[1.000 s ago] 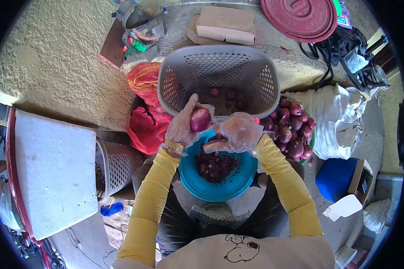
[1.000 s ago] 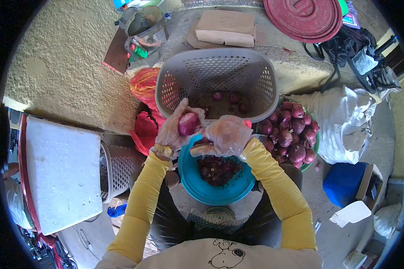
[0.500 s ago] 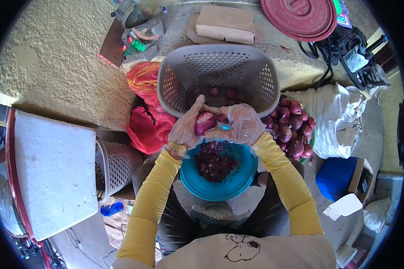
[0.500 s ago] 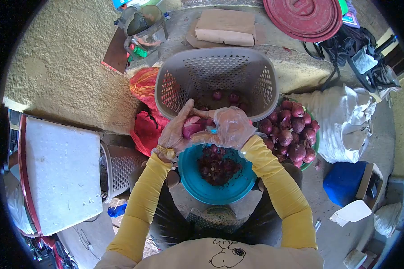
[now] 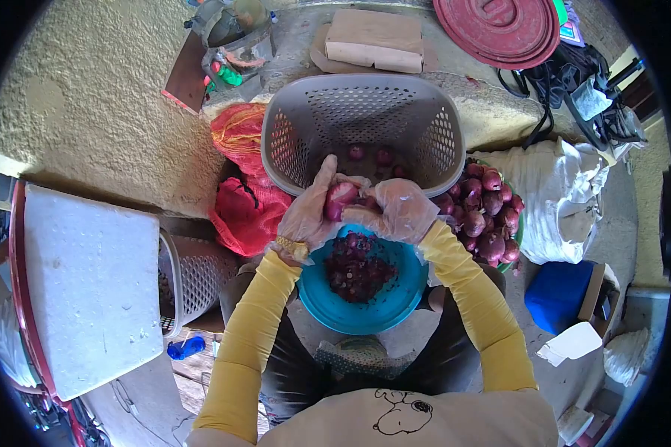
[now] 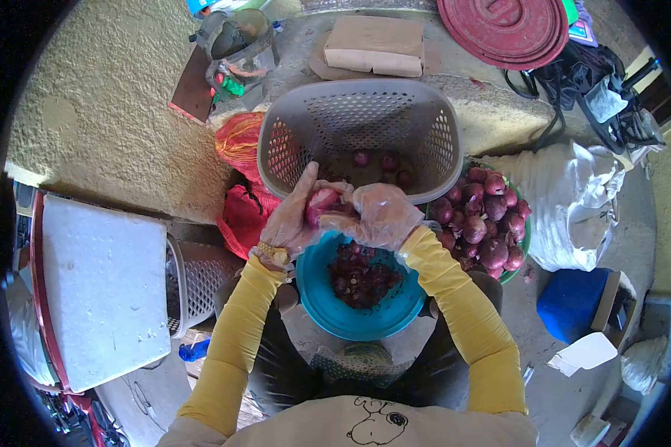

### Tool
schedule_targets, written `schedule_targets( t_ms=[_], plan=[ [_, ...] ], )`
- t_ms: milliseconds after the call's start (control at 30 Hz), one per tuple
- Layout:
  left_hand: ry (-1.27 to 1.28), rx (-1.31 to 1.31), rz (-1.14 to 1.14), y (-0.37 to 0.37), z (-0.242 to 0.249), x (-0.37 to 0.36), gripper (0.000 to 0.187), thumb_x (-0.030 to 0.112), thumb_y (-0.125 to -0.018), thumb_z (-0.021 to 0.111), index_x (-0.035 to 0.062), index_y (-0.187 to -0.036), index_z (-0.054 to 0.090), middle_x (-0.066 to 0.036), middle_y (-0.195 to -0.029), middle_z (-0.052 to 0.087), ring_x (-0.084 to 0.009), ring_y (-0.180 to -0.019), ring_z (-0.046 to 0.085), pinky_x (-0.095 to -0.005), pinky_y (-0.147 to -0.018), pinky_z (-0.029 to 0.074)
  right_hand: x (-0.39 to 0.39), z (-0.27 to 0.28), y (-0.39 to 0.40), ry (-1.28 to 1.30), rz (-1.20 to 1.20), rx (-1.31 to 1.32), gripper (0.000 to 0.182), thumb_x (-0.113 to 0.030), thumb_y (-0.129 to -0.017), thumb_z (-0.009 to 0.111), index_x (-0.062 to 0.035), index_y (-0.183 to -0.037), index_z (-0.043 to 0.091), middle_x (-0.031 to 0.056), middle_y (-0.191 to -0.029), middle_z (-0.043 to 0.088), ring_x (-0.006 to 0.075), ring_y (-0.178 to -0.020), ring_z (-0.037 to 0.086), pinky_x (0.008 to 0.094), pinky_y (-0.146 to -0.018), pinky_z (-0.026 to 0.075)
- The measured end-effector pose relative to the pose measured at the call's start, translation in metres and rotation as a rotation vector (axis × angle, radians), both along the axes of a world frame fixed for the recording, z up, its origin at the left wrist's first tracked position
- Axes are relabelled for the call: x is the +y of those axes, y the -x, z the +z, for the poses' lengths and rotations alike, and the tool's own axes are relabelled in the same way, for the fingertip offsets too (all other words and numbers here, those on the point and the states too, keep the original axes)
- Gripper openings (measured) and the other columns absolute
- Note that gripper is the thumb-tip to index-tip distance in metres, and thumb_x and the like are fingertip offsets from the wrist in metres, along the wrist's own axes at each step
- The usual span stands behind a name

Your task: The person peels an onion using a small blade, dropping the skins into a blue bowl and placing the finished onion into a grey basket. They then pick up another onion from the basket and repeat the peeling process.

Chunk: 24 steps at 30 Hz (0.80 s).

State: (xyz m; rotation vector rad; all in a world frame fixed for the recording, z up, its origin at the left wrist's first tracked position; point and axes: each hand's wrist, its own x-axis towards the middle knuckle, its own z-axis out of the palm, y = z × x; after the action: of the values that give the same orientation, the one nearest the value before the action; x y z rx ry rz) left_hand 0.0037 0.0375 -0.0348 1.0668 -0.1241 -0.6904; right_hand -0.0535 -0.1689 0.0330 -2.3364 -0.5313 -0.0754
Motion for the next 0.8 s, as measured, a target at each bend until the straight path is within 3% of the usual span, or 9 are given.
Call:
schedule_targets(
  t_ms=[133,333,400,433,500,567,633,700,800],
  plan=[
    [0.294,0.437,-0.107,0.003,0.048,-0.004,0.047,0.040,-0.106,0.061,-0.0051,-0.121,0.065,-0.017,-0.116,0.070,-0.0272,-0.104,0.068,-0.0404,-0.096,0.058,-0.011,-0.002,-0.007,0.075,-0.053,0.075,0.049,-0.056,-0.091,0.074,-0.0074,-0.095,0.078,0.0237,-0.071,0.064,0.0449,-0.068,0.062,0.0486,-0.064,0.050],
    [0.269,0.140,-0.140,-0.007,0.013,0.005,0.032,0.031,-0.102,0.070,0.0018,-0.115,0.065,-0.010,-0.105,0.068,-0.0216,-0.099,0.067,-0.0386,-0.090,0.058,-0.001,0.002,0.001,0.274,0.108,-0.001,0.056,-0.065,-0.090,0.069,-0.0090,-0.090,0.077,0.0195,-0.070,0.066,0.0431,-0.068,0.065,0.0511,-0.063,0.051],
    [-0.213,-0.296,0.032,-0.007,0.009,0.006,0.032,0.032,-0.102,0.070,0.0035,-0.114,0.063,-0.008,-0.105,0.065,-0.0211,-0.098,0.066,-0.0393,-0.088,0.058,0.008,0.003,0.007,0.307,0.183,0.034,0.062,-0.069,-0.091,0.064,-0.0077,-0.083,0.074,0.0195,-0.069,0.066,0.0430,-0.067,0.066,0.0516,-0.062,0.052],
    [-0.213,-0.296,0.033,-0.007,0.012,0.007,0.032,0.032,-0.102,0.070,0.0035,-0.114,0.063,-0.008,-0.105,0.065,-0.0211,-0.098,0.066,-0.0393,-0.088,0.058,0.013,0.004,0.010,0.340,0.260,0.067,0.069,-0.073,-0.091,0.060,-0.0065,-0.077,0.071,0.0196,-0.067,0.066,0.0428,-0.067,0.067,0.0522,-0.062,0.052],
    [0.014,-0.081,0.055,-0.009,0.018,0.010,0.036,0.034,-0.102,0.070,0.0041,-0.118,0.061,-0.009,-0.110,0.065,-0.0232,-0.099,0.066,-0.0427,-0.088,0.058,0.016,-0.004,0.014,0.352,0.317,0.081,0.068,-0.075,-0.090,0.061,-0.0080,-0.080,0.071,0.0184,-0.067,0.066,0.0422,-0.069,0.068,0.0519,-0.064,0.053],
    [-0.181,-0.267,0.072,-0.013,0.014,0.011,0.040,0.038,-0.101,0.070,0.0039,-0.121,0.061,-0.011,-0.112,0.065,-0.0257,-0.103,0.066,-0.0441,-0.091,0.058,0.016,-0.002,0.015,0.294,0.207,0.058,0.072,-0.079,-0.085,0.062,-0.0080,-0.077,0.071,0.0176,-0.066,0.066,0.0417,-0.069,0.069,0.0513,-0.067,0.054],
    [0.206,0.204,0.058,-0.006,0.039,0.008,0.043,0.039,-0.103,0.068,0.0025,-0.123,0.060,-0.012,-0.113,0.065,-0.0270,-0.106,0.066,-0.0448,-0.093,0.058,0.014,0.004,0.007,0.195,0.164,0.046,0.073,-0.080,-0.079,0.069,-0.0072,-0.085,0.072,0.0172,-0.070,0.067,0.0409,-0.072,0.070,0.0506,-0.070,0.054],
    [0.208,0.202,0.040,-0.005,0.037,0.005,0.043,0.039,-0.104,0.067,0.0021,-0.125,0.060,-0.012,-0.115,0.065,-0.0276,-0.107,0.066,-0.0450,-0.094,0.058,0.009,0.017,0.007,0.077,-0.150,-0.151,0.074,-0.072,-0.073,0.081,-0.0023,-0.097,0.072,0.0207,-0.072,0.068,0.0425,-0.076,0.069,0.0493,-0.071,0.054],
    [0.206,0.288,0.034,0.000,0.046,-0.007,0.042,0.039,-0.105,0.065,0.0018,-0.124,0.061,-0.010,-0.109,0.066,-0.0241,-0.101,0.066,-0.0392,-0.090,0.057,0.006,0.002,0.001,0.101,-0.211,-0.136,0.078,-0.070,-0.072,0.083,0.0007,-0.102,0.070,0.0218,-0.082,0.071,0.0414,-0.084,0.070,0.0482,-0.078,0.055]
  ],
)
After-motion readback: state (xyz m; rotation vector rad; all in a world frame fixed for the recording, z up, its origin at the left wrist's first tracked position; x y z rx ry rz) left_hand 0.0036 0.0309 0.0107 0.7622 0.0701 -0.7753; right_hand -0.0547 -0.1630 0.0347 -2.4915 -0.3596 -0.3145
